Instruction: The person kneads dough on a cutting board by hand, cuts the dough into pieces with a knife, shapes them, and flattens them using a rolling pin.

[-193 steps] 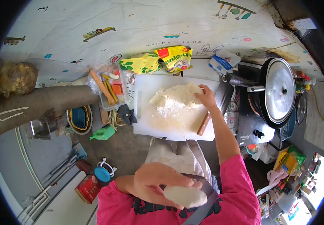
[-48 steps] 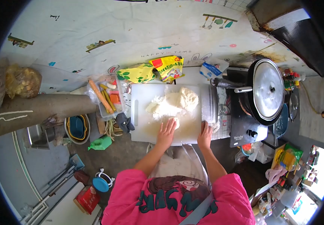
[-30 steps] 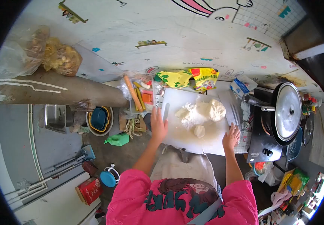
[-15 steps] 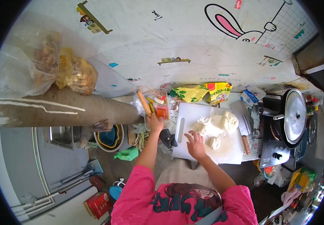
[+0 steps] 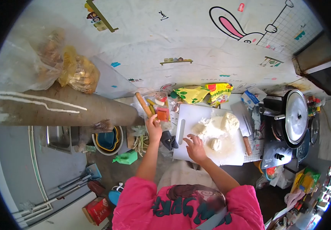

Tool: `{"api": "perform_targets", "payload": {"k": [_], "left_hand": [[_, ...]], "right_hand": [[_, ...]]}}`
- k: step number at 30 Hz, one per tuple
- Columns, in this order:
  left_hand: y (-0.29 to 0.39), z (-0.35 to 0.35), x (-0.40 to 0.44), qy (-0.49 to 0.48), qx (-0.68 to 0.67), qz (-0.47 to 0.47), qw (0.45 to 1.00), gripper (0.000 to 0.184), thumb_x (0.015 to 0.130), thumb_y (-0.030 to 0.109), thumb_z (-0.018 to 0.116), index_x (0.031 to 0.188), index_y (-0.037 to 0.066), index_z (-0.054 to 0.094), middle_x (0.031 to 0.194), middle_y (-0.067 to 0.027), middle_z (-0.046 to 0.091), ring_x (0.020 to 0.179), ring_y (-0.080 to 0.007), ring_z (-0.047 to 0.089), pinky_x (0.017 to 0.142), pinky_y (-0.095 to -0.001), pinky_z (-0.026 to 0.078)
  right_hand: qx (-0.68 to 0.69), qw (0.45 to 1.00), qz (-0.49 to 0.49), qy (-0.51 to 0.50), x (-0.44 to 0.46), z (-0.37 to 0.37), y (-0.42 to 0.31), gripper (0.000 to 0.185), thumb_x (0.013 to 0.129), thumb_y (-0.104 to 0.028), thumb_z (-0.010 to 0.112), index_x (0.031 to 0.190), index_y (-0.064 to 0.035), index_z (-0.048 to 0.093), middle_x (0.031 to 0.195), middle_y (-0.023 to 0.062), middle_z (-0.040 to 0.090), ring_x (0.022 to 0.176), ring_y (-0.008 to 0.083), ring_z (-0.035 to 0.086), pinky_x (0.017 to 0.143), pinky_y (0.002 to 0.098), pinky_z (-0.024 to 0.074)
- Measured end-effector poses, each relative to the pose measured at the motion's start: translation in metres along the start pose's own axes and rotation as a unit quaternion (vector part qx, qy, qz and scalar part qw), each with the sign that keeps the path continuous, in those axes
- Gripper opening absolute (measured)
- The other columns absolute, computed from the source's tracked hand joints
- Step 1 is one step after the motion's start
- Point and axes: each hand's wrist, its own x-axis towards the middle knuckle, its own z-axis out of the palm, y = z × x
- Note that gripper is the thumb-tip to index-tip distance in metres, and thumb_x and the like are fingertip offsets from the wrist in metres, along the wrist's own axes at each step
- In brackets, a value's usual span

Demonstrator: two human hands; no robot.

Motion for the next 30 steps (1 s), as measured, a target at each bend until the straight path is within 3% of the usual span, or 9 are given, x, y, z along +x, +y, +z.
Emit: {"api": "perform_targets", "payload": {"k": [2,6,8,10,13,16,17,21,30], "left_hand": [[0.033,0.001,-0.029,0.002,-0.120,-0.053,0.991,0.034,0.090,-0.001,0.042,0.123,0.007,0.041,0.104,-0.0125,0.047,0.080,-0.0168,0.059,0.073,-0.0300,0.047],[0.044,0.007,-0.095,-0.088,-0.025,0.065,0.994,0.037,0.089,0.005,0.046,0.125,0.004,0.036,0.099,-0.0095,0.051,0.080,-0.0145,0.058,0.069,-0.0286,0.048],[0.041,0.013,-0.127,-0.165,0.046,0.070,0.983,0.040,0.085,0.005,0.051,0.124,0.001,0.042,0.106,-0.0140,0.055,0.093,-0.0240,0.059,0.079,-0.0338,0.046],[0.082,0.023,-0.148,-0.237,0.145,0.192,0.941,0.040,0.083,-0.002,0.050,0.123,0.001,0.044,0.104,-0.0145,0.055,0.086,-0.0244,0.059,0.077,-0.0326,0.046],[0.100,0.043,-0.164,-0.391,0.183,0.231,0.872,0.043,0.075,-0.004,0.051,0.117,0.002,0.050,0.107,-0.0158,0.055,0.090,-0.0317,0.057,0.077,-0.0387,0.046],[0.099,0.067,-0.177,-0.456,0.251,0.273,0.809,0.044,0.072,-0.003,0.054,0.116,0.003,0.052,0.109,-0.0139,0.056,0.092,-0.0328,0.056,0.076,-0.0407,0.046],[0.100,0.075,-0.180,-0.463,0.278,0.287,0.791,0.043,0.073,-0.002,0.054,0.115,0.004,0.053,0.108,-0.0118,0.056,0.094,-0.0307,0.056,0.075,-0.0409,0.045],[0.078,0.114,-0.186,-0.362,0.334,0.368,0.789,0.040,0.074,0.002,0.053,0.114,0.003,0.055,0.108,-0.0112,0.057,0.097,-0.0280,0.055,0.080,-0.0398,0.045],[0.039,0.143,-0.183,-0.292,0.420,0.375,0.773,0.047,0.083,0.012,0.049,0.130,0.004,0.045,0.137,-0.0110,0.042,0.127,-0.0251,0.038,0.100,-0.0376,0.036]], "right_hand": [[0.005,1.000,-0.009,0.001,-0.006,-0.003,0.005,0.045,0.073,-0.004,0.060,0.116,-0.0121,0.054,0.119,0.0096,0.045,0.109,0.0298,0.045,0.090,0.0437,0.0369],[0.000,0.998,-0.001,0.068,-0.023,-0.024,0.014,0.047,0.072,-0.005,0.060,0.118,-0.0118,0.053,0.123,0.0105,0.044,0.110,0.0315,0.044,0.091,0.0450,0.0350],[-0.026,0.994,0.024,0.108,-0.035,-0.042,0.018,0.049,0.071,-0.005,0.061,0.119,-0.0116,0.052,0.124,0.0112,0.044,0.112,0.0324,0.043,0.092,0.0457,0.0337],[-0.072,0.989,0.037,0.124,-0.049,-0.056,0.030,0.046,0.074,-0.008,0.058,0.120,-0.0137,0.052,0.126,0.0095,0.044,0.119,0.0286,0.041,0.093,0.0488,0.0311],[-0.178,0.975,0.044,0.126,-0.071,-0.065,0.064,0.034,0.078,-0.012,0.054,0.112,-0.0148,0.057,0.128,0.0047,0.045,0.124,0.0236,0.038,0.096,0.0518,0.0280],[-0.151,0.984,0.070,0.060,-0.105,-0.064,0.106,0.024,0.070,-0.009,0.062,0.094,-0.0121,0.062,0.099,0.0059,0.060,0.110,0.0224,0.051,0.097,0.0526,0.0280],[-0.150,0.985,0.058,0.066,-0.117,-0.061,0.120,0.016,0.071,-0.010,0.062,0.087,-0.0113,0.062,0.083,0.0045,0.060,0.093,0.0225,0.057,0.092,0.0470,0.0353],[-0.146,0.979,0.136,0.040,-0.132,-0.066,0.139,0.015,0.071,-0.015,0.065,0.084,-0.0104,0.060,0.079,0.0049,0.058,0.083,0.0237,0.056,0.077,0.0386,0.0414],[-0.155,0.977,0.144,0.015,-0.115,-0.053,0.164,0.039,0.073,-0.031,0.067,0.100,-0.0065,0.054,0.099,0.0083,0.055,0.098,0.0247,0.051,0.085,0.0387,0.0386]]}}
